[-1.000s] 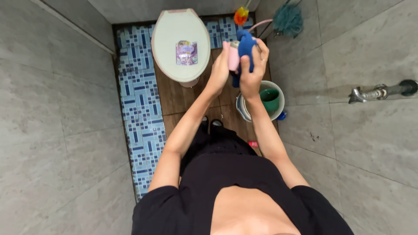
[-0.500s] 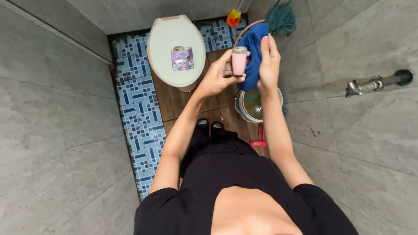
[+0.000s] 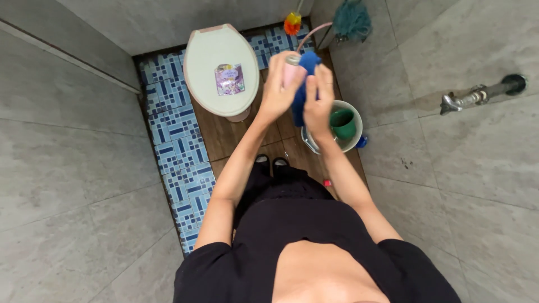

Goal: Cleaning a bidet sprayer and its hose using detergent and a cloth in a bathroom.

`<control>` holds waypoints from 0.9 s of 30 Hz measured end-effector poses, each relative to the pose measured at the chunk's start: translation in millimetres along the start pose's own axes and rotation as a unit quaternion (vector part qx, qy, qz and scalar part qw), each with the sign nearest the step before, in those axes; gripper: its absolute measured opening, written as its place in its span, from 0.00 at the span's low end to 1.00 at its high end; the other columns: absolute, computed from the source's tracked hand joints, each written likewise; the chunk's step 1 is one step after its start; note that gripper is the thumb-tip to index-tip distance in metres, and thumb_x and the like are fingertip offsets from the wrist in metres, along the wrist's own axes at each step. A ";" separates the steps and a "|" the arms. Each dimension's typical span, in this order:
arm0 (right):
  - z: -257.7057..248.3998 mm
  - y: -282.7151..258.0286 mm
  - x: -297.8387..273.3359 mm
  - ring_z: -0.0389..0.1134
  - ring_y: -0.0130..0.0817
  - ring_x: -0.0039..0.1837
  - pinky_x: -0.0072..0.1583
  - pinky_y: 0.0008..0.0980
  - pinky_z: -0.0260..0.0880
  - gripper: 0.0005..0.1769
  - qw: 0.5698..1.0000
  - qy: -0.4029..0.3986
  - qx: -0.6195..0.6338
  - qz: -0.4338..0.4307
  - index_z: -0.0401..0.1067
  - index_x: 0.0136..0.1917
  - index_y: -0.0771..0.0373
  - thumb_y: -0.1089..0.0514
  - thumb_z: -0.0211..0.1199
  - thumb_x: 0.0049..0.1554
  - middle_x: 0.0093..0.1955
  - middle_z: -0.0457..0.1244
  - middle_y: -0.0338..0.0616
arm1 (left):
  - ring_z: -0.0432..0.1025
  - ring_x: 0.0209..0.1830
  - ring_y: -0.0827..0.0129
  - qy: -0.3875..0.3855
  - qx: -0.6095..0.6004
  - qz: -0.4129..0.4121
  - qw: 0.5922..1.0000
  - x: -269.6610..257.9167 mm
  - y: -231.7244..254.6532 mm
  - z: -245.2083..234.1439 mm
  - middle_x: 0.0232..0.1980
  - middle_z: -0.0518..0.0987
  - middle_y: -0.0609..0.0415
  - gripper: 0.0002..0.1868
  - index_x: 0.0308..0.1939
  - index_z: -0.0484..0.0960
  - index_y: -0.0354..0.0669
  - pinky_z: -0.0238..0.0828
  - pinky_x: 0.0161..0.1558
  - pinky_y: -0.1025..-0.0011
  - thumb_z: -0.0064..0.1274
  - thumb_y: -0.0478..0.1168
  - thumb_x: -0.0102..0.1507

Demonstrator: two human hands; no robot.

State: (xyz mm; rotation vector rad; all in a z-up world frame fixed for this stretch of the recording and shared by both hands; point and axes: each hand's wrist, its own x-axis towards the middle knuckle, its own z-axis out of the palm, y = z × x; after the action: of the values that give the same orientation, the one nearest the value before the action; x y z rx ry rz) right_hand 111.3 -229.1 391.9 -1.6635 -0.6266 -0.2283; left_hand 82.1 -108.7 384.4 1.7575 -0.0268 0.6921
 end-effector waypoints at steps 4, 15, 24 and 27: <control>17.7 41.7 -3.5 0.66 0.40 0.65 0.68 0.33 0.63 0.17 0.998 -0.011 -0.007 0.056 0.71 0.63 0.73 0.57 0.54 0.70 0.62 0.65 0.51 | 0.74 0.58 0.60 0.091 0.035 -0.113 0.989 -3.5 13.0 -11.1 0.60 0.73 0.49 0.17 0.57 0.76 0.40 0.71 0.60 0.68 0.45 0.49 0.74; 40.4 50.6 6.4 0.68 0.38 0.60 0.64 0.30 0.66 0.14 0.995 -0.075 -0.037 0.057 0.74 0.59 0.72 0.58 0.57 0.69 0.58 0.65 0.47 | 0.74 0.38 0.68 0.153 -0.135 -0.243 0.949 -2.3 0.4 -43.2 0.49 0.78 0.53 0.26 0.54 0.78 0.40 0.65 0.26 0.74 0.27 0.53 0.75; 35.9 10.3 9.3 0.66 0.38 0.62 0.66 0.31 0.64 0.15 0.995 -0.082 0.000 0.062 0.73 0.60 0.73 0.57 0.55 0.70 0.59 0.63 0.48 | 0.76 0.44 0.74 0.128 -0.136 -0.151 0.971 -5.9 12.2 -44.2 0.62 0.76 0.53 0.28 0.58 0.76 0.39 0.69 0.27 0.80 0.28 0.56 0.77; 20.1 37.5 8.1 0.66 0.39 0.63 0.67 0.31 0.64 0.16 0.988 -0.125 0.009 0.086 0.72 0.61 0.72 0.56 0.55 0.71 0.59 0.63 0.48 | 0.74 0.38 0.75 0.114 -0.142 -0.210 0.961 -7.5 6.6 -30.2 0.58 0.78 0.54 0.29 0.62 0.75 0.41 0.66 0.24 0.80 0.27 0.57 0.75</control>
State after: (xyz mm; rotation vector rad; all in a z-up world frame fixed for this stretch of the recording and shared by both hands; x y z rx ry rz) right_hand 133.7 -210.3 359.9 -1.7324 -0.6636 0.1120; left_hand 60.3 -86.3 390.8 1.3396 0.3779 0.5404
